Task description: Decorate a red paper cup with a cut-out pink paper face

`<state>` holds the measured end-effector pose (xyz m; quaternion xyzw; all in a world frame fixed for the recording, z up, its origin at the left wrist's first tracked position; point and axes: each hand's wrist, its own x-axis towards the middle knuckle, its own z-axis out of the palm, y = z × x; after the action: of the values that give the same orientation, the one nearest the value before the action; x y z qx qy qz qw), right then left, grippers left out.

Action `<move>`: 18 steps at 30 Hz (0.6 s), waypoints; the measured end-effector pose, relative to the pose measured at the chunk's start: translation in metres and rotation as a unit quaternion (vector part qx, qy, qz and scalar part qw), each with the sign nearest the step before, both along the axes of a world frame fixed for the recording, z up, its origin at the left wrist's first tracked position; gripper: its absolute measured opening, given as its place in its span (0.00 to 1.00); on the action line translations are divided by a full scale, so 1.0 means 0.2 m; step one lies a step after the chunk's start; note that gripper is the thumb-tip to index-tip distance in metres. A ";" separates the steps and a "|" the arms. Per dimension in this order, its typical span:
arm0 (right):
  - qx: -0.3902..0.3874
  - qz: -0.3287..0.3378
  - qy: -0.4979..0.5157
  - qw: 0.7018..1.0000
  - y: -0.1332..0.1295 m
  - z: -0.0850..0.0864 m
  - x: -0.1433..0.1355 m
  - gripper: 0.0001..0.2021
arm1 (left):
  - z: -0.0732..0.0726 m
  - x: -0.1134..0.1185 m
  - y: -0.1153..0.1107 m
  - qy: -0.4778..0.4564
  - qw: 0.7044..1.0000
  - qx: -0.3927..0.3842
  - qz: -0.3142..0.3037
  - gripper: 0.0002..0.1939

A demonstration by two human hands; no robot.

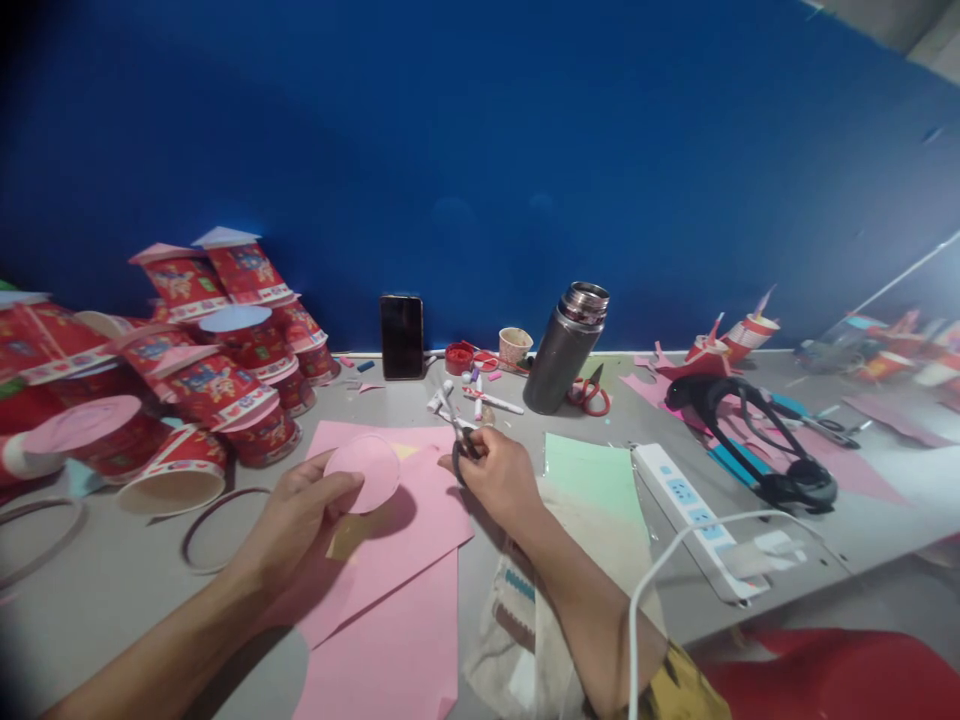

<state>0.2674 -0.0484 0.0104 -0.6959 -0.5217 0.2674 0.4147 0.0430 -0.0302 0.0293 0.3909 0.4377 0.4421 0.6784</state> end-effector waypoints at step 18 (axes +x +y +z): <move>-0.109 0.087 -0.257 0.956 0.00 -0.01 0.09 0.06 | -0.07 -0.11 0.05 0.283 0.672 0.680 0.078 0.10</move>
<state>0.2845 -0.0478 0.0093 -0.7343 -0.6367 0.1697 0.1635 0.0212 -0.0197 0.0147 0.8146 0.2160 0.5373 0.0320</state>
